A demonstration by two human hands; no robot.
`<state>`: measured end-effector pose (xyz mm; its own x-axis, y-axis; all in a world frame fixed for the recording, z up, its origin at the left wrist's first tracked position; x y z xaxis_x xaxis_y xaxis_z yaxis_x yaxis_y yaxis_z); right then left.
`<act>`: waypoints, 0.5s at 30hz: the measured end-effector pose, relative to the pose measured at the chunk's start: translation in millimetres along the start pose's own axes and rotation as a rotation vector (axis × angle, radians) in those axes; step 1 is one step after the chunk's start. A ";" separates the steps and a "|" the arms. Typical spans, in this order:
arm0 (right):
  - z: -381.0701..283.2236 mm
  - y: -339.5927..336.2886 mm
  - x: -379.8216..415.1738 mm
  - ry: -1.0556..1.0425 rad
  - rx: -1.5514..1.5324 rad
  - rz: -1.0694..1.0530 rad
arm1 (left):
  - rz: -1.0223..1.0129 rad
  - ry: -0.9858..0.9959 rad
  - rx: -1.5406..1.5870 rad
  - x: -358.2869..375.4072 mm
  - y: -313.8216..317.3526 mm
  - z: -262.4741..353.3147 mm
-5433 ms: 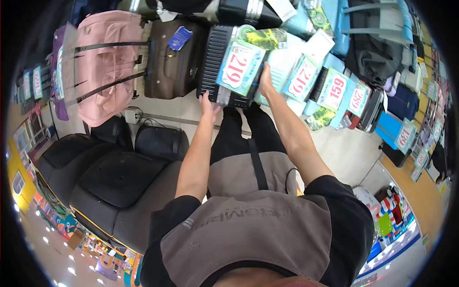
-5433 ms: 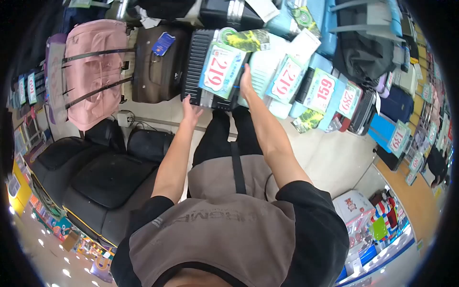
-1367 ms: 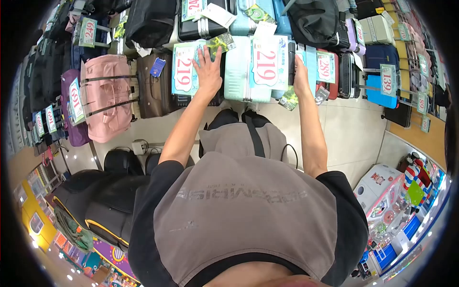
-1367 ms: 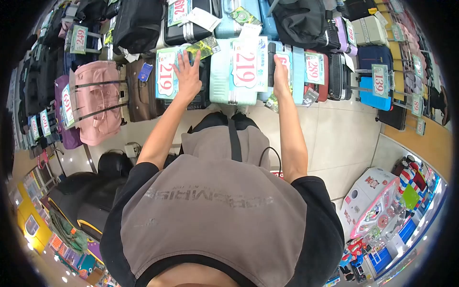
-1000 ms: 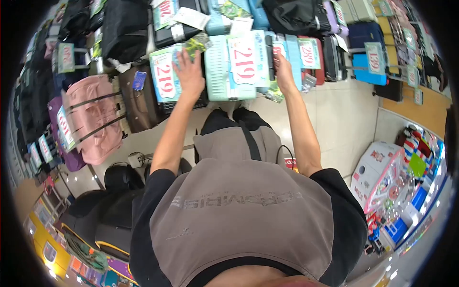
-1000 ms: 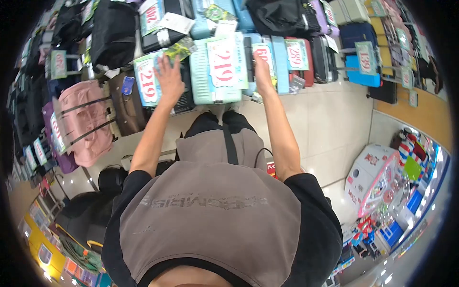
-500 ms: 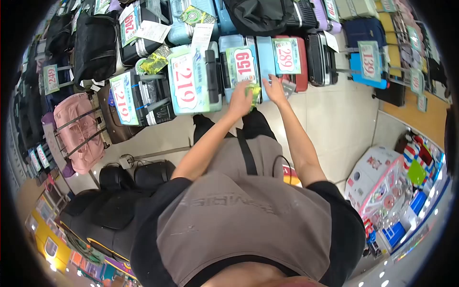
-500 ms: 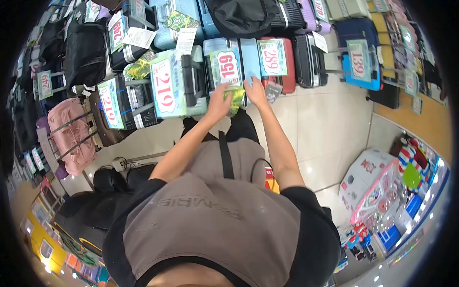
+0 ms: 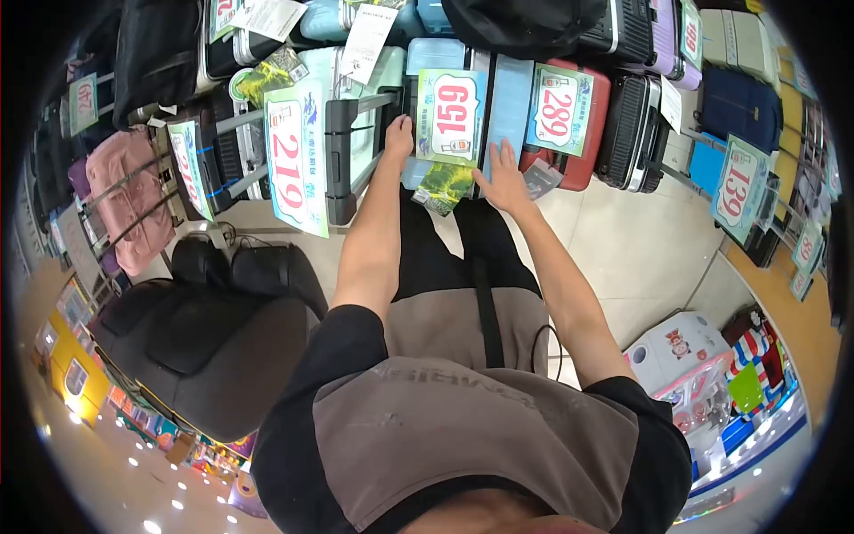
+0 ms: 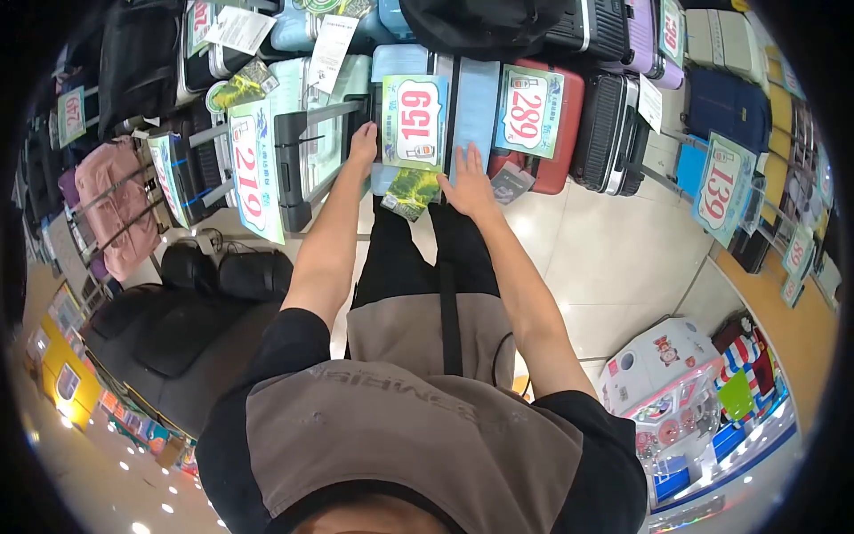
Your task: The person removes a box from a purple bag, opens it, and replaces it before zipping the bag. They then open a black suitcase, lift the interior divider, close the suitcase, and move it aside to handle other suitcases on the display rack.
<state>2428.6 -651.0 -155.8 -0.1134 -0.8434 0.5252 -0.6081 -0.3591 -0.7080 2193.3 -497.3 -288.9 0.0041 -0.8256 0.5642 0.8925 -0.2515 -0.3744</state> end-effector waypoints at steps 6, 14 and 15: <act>5.7 -6.3 1.2 -0.025 0.002 -0.095 | -0.112 -0.440 0.669 7.7 1.1 0.7; 5.6 -0.1 0.6 0.026 0.137 -0.159 | 0.037 -0.222 0.513 137.2 -55.5 178.2; 5.5 1.0 1.8 0.025 0.162 -0.194 | 0.059 -0.210 0.468 151.8 -64.6 194.8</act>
<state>2432.0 -655.1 -158.1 -0.0277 -0.7431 0.6686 -0.4864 -0.5743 -0.6584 2224.1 -508.0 -35.7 0.1082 -0.7002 0.7057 0.9940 0.0853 -0.0678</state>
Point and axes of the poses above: each hand's wrist, its own x-axis away from the middle knuckle, its own y-axis out of the palm, z = x × y, the point moved 3 cm from there along -x, towards the middle knuckle
